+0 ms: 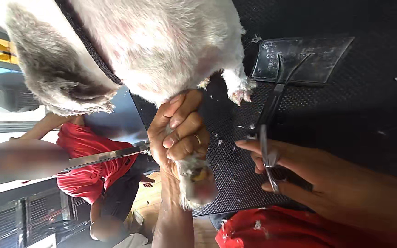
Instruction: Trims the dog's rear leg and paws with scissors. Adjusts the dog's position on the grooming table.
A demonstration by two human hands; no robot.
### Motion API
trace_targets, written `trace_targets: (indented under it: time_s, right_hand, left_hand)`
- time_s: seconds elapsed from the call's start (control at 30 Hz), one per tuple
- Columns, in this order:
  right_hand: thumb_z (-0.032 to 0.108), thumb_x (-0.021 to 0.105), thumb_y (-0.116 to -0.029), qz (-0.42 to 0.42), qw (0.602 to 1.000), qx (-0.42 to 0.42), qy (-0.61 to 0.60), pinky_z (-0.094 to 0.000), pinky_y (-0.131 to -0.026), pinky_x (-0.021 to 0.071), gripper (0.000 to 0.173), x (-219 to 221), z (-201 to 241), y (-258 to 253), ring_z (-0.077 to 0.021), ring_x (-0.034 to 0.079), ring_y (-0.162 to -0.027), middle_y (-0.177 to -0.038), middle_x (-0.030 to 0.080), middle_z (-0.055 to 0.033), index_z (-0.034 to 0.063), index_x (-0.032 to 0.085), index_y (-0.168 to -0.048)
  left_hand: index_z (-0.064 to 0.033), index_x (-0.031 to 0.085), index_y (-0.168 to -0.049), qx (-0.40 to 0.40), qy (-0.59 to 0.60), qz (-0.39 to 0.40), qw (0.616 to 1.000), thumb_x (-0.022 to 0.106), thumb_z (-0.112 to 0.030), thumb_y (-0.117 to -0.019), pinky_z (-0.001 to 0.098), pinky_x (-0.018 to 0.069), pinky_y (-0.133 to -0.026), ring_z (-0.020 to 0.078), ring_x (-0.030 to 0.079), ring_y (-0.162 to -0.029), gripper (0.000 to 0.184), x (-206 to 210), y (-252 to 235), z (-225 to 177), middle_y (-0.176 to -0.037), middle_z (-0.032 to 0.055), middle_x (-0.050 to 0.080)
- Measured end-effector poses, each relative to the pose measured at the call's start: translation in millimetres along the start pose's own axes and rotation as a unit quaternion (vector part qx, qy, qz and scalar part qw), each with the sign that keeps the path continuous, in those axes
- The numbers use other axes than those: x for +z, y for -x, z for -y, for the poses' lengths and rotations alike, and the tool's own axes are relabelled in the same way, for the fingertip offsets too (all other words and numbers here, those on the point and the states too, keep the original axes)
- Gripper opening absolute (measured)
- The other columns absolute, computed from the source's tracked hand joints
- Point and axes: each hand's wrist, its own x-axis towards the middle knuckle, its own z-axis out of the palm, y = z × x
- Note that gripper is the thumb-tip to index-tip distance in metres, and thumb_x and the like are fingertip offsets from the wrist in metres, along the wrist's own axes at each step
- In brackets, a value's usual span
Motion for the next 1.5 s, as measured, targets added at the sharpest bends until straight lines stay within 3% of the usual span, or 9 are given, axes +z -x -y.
trace_targets:
  time_s: [0.13, 0.27, 0.47, 0.67, 0.9, 1.03, 1.27, 1.4, 1.5]
  right_hand:
    - [0.045, 0.044, -0.1031, 0.019, 0.99, -0.067, 0.12, -0.0245, -0.075, 0.0532, 0.052, -2.8, -9.5, -4.6, -0.0056, 0.063, -0.091, -0.104, 0.066, 0.0063, 0.0365, 0.047, -0.154]
    - [0.043, 0.041, -0.1072, 0.033, 0.985, -0.093, 0.139, -0.0219, -0.078, 0.0551, 0.046, -1.0, -12.6, -14.1, -0.003, 0.066, -0.096, -0.113, 0.069, 0.0096, 0.038, 0.048, -0.153]
    - [0.033, 0.051, -0.0998, 0.027, 0.988, -0.083, 0.13, -0.0218, -0.054, 0.0494, 0.052, -0.4, -7.0, -25.6, -0.0039, 0.059, -0.069, -0.092, 0.06, 0.0064, 0.0357, 0.051, -0.152]
    - [0.034, 0.049, -0.1017, 0.042, 0.987, -0.098, 0.12, -0.0217, -0.054, 0.0479, 0.053, -4.0, -14.8, -29.2, -0.0019, 0.057, -0.07, -0.092, 0.059, 0.0088, 0.042, 0.046, -0.154]
    - [0.032, 0.047, -0.1017, 0.043, 0.985, -0.096, 0.139, -0.0221, -0.054, 0.0479, 0.053, -7.1, -14.0, -30.3, -0.0018, 0.058, -0.069, -0.091, 0.06, 0.0099, 0.0443, 0.046, -0.153]
    - [0.028, 0.046, -0.1012, 0.038, 0.982, -0.102, 0.155, -0.0233, -0.051, 0.046, 0.053, -10.1, -12.7, -30.3, -0.0031, 0.057, -0.066, -0.089, 0.06, 0.0097, 0.043, 0.048, -0.152]
    - [0.027, 0.045, -0.1011, 0.035, 0.981, -0.1, 0.163, -0.0242, -0.051, 0.0466, 0.052, -14.0, -12.6, -31.7, -0.0044, 0.058, -0.067, -0.09, 0.061, 0.0087, 0.0433, 0.05, -0.151]
    - [0.024, 0.042, -0.1017, 0.009, 0.981, -0.104, 0.165, -0.0225, -0.061, 0.0514, 0.05, -18.0, -12.4, -29.8, -0.0043, 0.062, -0.075, -0.092, 0.066, 0.0083, 0.0373, 0.056, -0.148]
    - [0.023, 0.042, -0.0997, -0.01, 0.977, -0.106, 0.183, -0.0246, -0.053, 0.0462, 0.051, -25.5, -9.0, -25.7, -0.005, 0.059, -0.068, -0.089, 0.065, 0.0081, 0.0359, 0.058, -0.147]
  left_hand:
    - [-0.0113, 0.047, -0.09, 0.019, -0.01, 0.003, 1.0, 0.032, -0.027, -0.1086, 0.0103, 0.0263, -0.035, -0.0003, 0.033, -0.037, 0.029, 0.1, 3.6, 3.5, -0.059, -0.005, 0.038]
    - [-0.0119, 0.046, -0.097, 0.045, -0.039, 0.009, 0.998, 0.03, -0.033, -0.1102, 0.0098, 0.0268, -0.036, -0.0007, 0.033, -0.039, 0.029, 0.9, 14.8, 10.7, -0.063, -0.0035, 0.038]
    - [-0.0126, 0.046, -0.097, 0.039, -0.026, 0.017, 0.999, 0.029, -0.031, -0.1097, 0.0109, 0.0273, -0.036, 0.0005, 0.033, -0.039, 0.028, 1.6, 11.8, 12.8, -0.063, -0.0036, 0.038]
    - [-0.0047, 0.052, -0.087, -0.003, 0.045, 0.032, 0.998, 0.033, -0.019, -0.1068, 0.0149, 0.0384, -0.039, 0.0034, 0.046, -0.04, 0.032, -2.0, -10.0, -0.3, -0.054, -0.0047, 0.044]
    - [-0.0069, 0.049, -0.086, 0.023, 0.033, 0.024, 0.999, 0.03, -0.02, -0.1075, 0.0136, 0.0345, -0.037, 0.0022, 0.042, -0.039, 0.032, 0.4, -4.4, 4.5, -0.056, -0.0042, 0.043]
    - [-0.0086, 0.047, -0.09, 0.011, -0.026, 0.019, 0.999, 0.024, -0.026, -0.1087, 0.0121, 0.0318, -0.036, 0.0021, 0.038, -0.038, 0.034, 0.8, 0.2, 2.5, -0.057, -0.0035, 0.039]
    - [-0.0075, 0.048, -0.09, -0.015, -0.003, -0.005, 1.0, 0.026, -0.025, -0.1073, 0.01, 0.0307, -0.035, -0.0002, 0.038, -0.037, 0.033, 4.0, -1.5, 0.8, -0.055, -0.0046, 0.039]
    - [-0.0077, 0.048, -0.088, -0.017, 0.002, -0.002, 1.0, 0.027, -0.024, -0.1071, 0.0104, 0.0299, -0.036, 0.0002, 0.037, -0.037, 0.032, 4.2, -2.3, 0.7, -0.056, -0.0046, 0.038]
    - [-0.0096, 0.047, -0.088, -0.007, -0.005, -0.019, 1.0, 0.031, -0.026, -0.1078, 0.01, 0.0273, -0.034, -0.0005, 0.033, -0.036, 0.03, 5.6, 1.9, 4.7, -0.058, -0.0048, 0.037]
